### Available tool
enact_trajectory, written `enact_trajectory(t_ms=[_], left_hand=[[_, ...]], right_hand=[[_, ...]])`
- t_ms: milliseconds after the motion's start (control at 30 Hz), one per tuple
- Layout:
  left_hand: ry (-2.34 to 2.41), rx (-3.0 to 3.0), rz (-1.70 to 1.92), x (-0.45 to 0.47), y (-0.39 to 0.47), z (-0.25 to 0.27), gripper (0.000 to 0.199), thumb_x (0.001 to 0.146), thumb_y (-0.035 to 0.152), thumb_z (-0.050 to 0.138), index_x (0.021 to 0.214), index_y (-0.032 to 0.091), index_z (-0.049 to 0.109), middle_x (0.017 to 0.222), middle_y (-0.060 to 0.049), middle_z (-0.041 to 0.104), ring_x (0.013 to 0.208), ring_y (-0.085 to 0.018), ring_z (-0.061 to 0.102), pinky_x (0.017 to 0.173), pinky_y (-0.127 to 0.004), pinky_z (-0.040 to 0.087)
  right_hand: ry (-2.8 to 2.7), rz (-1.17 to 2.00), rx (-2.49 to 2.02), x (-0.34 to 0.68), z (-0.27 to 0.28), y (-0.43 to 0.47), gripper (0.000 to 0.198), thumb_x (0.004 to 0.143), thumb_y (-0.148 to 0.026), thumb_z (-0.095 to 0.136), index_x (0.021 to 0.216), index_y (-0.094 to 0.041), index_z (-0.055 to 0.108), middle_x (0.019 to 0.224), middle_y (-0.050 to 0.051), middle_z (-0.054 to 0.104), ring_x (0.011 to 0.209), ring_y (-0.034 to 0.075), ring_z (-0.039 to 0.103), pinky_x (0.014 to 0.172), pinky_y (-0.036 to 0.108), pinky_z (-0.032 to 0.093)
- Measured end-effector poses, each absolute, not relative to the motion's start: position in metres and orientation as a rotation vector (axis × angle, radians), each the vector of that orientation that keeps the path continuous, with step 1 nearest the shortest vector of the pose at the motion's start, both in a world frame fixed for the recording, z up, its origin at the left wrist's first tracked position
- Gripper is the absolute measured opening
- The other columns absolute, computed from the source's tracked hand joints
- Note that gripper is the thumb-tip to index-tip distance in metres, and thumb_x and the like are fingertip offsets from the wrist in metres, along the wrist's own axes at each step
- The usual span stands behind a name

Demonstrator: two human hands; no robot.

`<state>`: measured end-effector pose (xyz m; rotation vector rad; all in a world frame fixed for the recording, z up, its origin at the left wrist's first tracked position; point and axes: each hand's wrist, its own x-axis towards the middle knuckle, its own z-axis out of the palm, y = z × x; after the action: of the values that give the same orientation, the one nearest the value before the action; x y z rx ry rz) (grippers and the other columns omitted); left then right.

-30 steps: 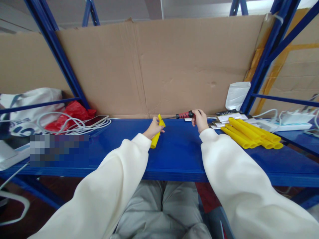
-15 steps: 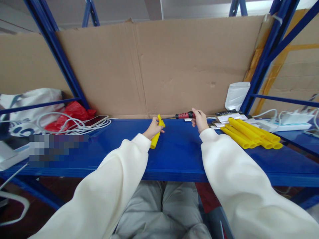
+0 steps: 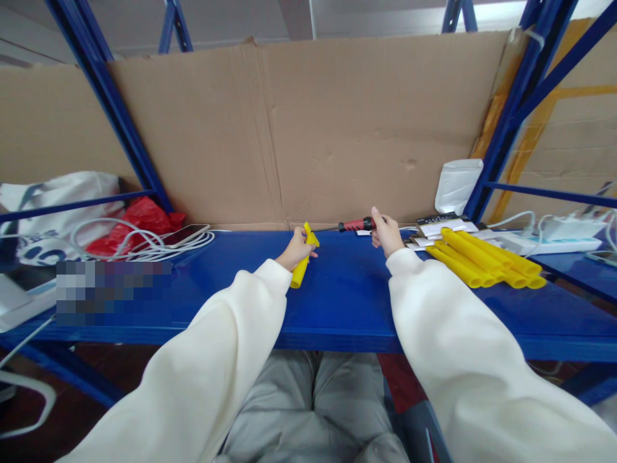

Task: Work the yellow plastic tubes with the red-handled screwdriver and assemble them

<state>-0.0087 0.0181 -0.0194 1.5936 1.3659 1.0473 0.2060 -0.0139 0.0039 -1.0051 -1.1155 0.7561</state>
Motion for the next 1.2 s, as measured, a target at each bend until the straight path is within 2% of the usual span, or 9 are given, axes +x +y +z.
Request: enact_trajectory(t_ms=[167, 267, 367, 467, 633, 800, 1000, 1200], left_hand=[[1.382, 1.589, 1.061, -0.008, 0.018, -0.02, 0.043, 0.085, 0.002, 0.052, 0.119, 0.021, 0.035, 0.107, -0.008, 0.062, 0.05, -0.005, 0.057, 0.044, -0.016, 0.041], [1.383, 1.588, 1.054, -0.009, 0.018, -0.02, 0.044, 0.085, 0.002, 0.052, 0.12, 0.021, 0.035, 0.107, -0.008, 0.062, 0.051, -0.006, 0.058, 0.045, -0.016, 0.042], [1.385, 1.59, 1.039, -0.009, 0.018, -0.019, 0.044, 0.085, 0.002, 0.052, 0.121, 0.021, 0.034, 0.107, -0.008, 0.062, 0.053, -0.006, 0.059, 0.044, -0.015, 0.042], [1.383, 1.587, 1.04, -0.009, 0.018, -0.019, 0.044, 0.085, 0.003, 0.052, 0.121, 0.021, 0.034, 0.108, -0.008, 0.062, 0.054, -0.006, 0.059, 0.045, -0.015, 0.042], [1.372, 1.591, 1.058, -0.009, 0.018, -0.02, 0.043, 0.085, 0.003, 0.053, 0.119, 0.021, 0.034, 0.109, -0.007, 0.06, 0.051, -0.004, 0.057, 0.044, -0.014, 0.041], [1.373, 1.591, 1.062, -0.009, 0.02, -0.022, 0.045, 0.085, 0.003, 0.053, 0.121, 0.021, 0.034, 0.106, -0.006, 0.06, 0.052, -0.005, 0.057, 0.045, -0.016, 0.043], [1.388, 1.59, 1.067, -0.009, 0.02, -0.022, 0.045, 0.085, 0.004, 0.053, 0.121, 0.021, 0.034, 0.104, -0.006, 0.061, 0.053, -0.006, 0.058, 0.047, -0.017, 0.043], [1.383, 1.597, 1.059, -0.009, 0.02, -0.021, 0.043, 0.085, 0.003, 0.052, 0.121, 0.02, 0.034, 0.104, -0.007, 0.061, 0.052, -0.006, 0.057, 0.045, -0.016, 0.041]], right_hand=[[-1.077, 0.739, -0.982, 0.206, 0.004, -0.011, 0.032, 0.072, -0.042, 0.069, 0.075, -0.023, 0.044, 0.041, -0.011, 0.035, 0.031, 0.008, 0.035, 0.029, 0.019, 0.029], [-1.079, 0.748, -0.973, 0.207, 0.004, -0.01, 0.039, 0.07, -0.049, 0.071, 0.073, -0.023, 0.043, 0.045, -0.011, 0.037, 0.031, 0.007, 0.035, 0.028, 0.02, 0.029], [-1.111, 0.749, -0.997, 0.207, 0.003, -0.011, 0.047, 0.071, -0.06, 0.069, 0.07, -0.024, 0.038, 0.04, -0.012, 0.029, 0.029, 0.006, 0.03, 0.028, 0.02, 0.028], [-1.13, 0.746, -0.996, 0.208, 0.002, -0.011, 0.046, 0.071, -0.058, 0.071, 0.071, -0.024, 0.039, 0.038, -0.014, 0.026, 0.028, 0.006, 0.029, 0.028, 0.02, 0.028], [-1.102, 0.74, -0.987, 0.209, 0.001, -0.009, 0.04, 0.07, -0.05, 0.074, 0.078, -0.023, 0.045, 0.044, -0.011, 0.037, 0.032, 0.008, 0.038, 0.029, 0.019, 0.031], [-1.109, 0.704, -1.022, 0.211, -0.002, -0.004, 0.045, 0.072, -0.059, 0.071, 0.073, -0.023, 0.044, 0.047, -0.009, 0.039, 0.033, 0.008, 0.041, 0.028, 0.019, 0.032], [-1.099, 0.615, -1.078, 0.217, -0.004, 0.0, 0.04, 0.073, -0.052, 0.074, 0.067, -0.021, 0.05, 0.046, -0.003, 0.05, 0.034, 0.008, 0.041, 0.028, 0.02, 0.033], [-1.049, 0.63, -1.104, 0.215, 0.0, -0.002, 0.033, 0.074, -0.045, 0.074, 0.071, -0.019, 0.054, 0.05, -0.002, 0.052, 0.042, 0.01, 0.048, 0.032, 0.02, 0.042]])
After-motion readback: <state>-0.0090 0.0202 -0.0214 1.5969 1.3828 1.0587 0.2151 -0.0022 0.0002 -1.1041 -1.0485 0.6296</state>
